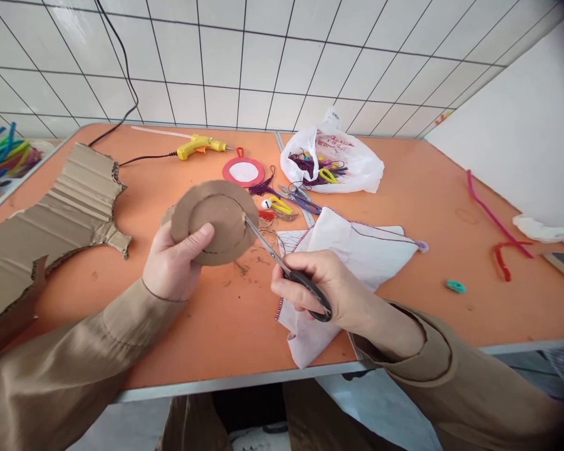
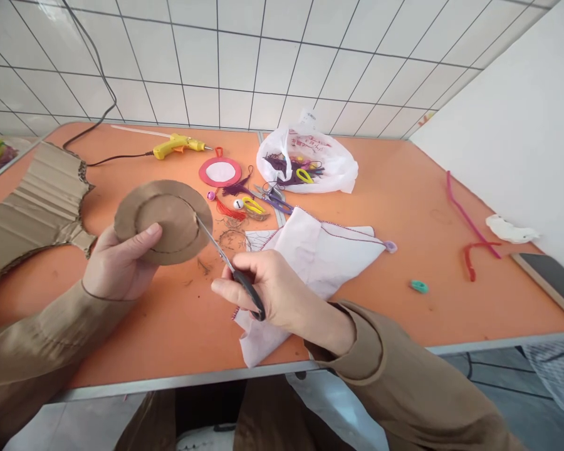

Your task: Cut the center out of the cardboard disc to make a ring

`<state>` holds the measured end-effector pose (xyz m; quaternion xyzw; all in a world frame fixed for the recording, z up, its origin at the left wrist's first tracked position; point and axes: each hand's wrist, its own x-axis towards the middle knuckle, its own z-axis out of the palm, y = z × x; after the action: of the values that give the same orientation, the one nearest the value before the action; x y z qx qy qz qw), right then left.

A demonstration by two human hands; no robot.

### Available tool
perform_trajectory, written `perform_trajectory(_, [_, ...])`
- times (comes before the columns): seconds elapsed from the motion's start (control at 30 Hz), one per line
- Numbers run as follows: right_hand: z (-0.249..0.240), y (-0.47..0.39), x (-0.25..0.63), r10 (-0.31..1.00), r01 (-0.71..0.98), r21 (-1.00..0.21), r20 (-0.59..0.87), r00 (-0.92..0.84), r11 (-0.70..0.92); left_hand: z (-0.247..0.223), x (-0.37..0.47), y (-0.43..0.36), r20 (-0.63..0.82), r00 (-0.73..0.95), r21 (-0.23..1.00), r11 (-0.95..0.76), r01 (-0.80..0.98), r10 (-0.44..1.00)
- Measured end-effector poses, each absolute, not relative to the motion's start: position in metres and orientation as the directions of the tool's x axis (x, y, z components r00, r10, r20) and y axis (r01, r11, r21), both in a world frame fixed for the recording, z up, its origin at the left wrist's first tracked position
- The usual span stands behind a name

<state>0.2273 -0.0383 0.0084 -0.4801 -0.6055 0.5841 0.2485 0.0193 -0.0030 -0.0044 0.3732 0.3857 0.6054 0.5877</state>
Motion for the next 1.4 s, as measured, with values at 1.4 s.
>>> perform_trajectory(1.4, [0.006,-0.028,0.222,0.985,0.0,-0.998,0.064,-0.163,0.065,-0.006,0.023,-0.016,-0.204,0.426,0.829,0.387,-0.403,0.881])
